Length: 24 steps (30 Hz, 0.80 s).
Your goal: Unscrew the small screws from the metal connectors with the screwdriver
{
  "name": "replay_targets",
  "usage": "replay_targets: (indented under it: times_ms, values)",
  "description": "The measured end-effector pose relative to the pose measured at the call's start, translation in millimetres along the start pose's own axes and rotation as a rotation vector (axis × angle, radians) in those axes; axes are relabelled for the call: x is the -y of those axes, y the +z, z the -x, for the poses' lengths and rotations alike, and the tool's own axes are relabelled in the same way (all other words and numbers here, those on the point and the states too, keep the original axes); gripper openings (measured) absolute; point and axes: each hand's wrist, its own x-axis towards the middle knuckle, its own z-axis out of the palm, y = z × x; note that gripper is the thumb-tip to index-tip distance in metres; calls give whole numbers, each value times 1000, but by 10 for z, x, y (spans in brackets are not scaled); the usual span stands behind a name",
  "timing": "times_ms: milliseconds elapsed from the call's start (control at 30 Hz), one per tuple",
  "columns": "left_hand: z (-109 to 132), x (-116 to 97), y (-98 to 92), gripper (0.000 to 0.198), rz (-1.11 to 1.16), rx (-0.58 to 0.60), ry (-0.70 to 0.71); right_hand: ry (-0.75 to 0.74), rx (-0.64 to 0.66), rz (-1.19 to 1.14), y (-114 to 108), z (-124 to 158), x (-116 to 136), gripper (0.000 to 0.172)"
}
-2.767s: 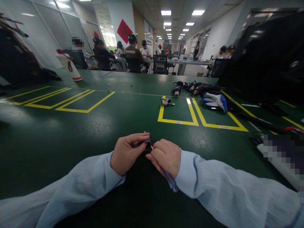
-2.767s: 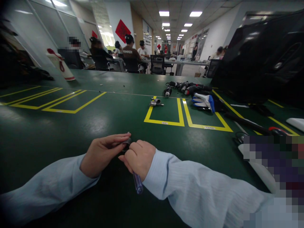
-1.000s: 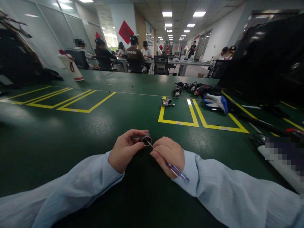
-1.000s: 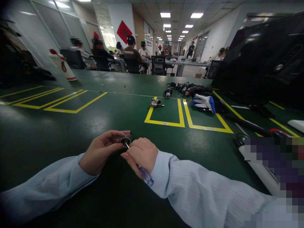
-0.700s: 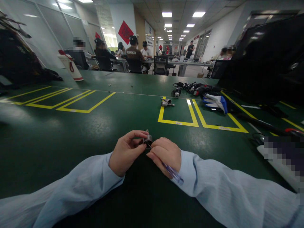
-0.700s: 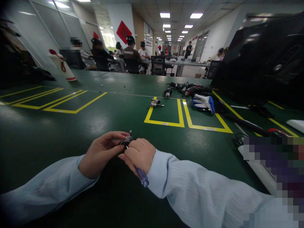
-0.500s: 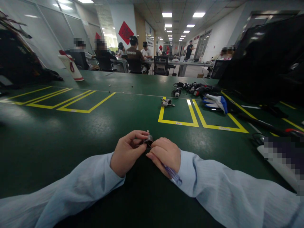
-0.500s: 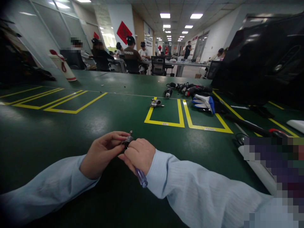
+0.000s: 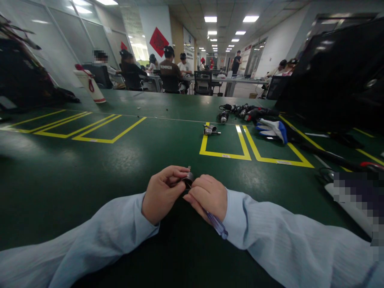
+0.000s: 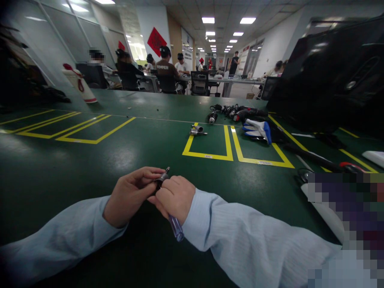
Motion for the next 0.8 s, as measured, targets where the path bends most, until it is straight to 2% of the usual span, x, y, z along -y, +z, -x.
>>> replay_targets:
  times_ms: [267, 400, 567, 800]
  values:
    - [9, 22, -2, 12, 48, 35, 10, 27, 25, 18, -44, -17, 8, 34]
    - [16, 29, -13, 12, 46, 28, 24, 27, 9, -4, -41, -1, 0, 34]
    - [9, 31, -24, 12, 37, 16, 25, 36, 51, -65, -96, -3, 27, 29]
    - [22, -35, 2, 12, 92, 23, 14, 16, 76, 10, -89, -16, 31, 34]
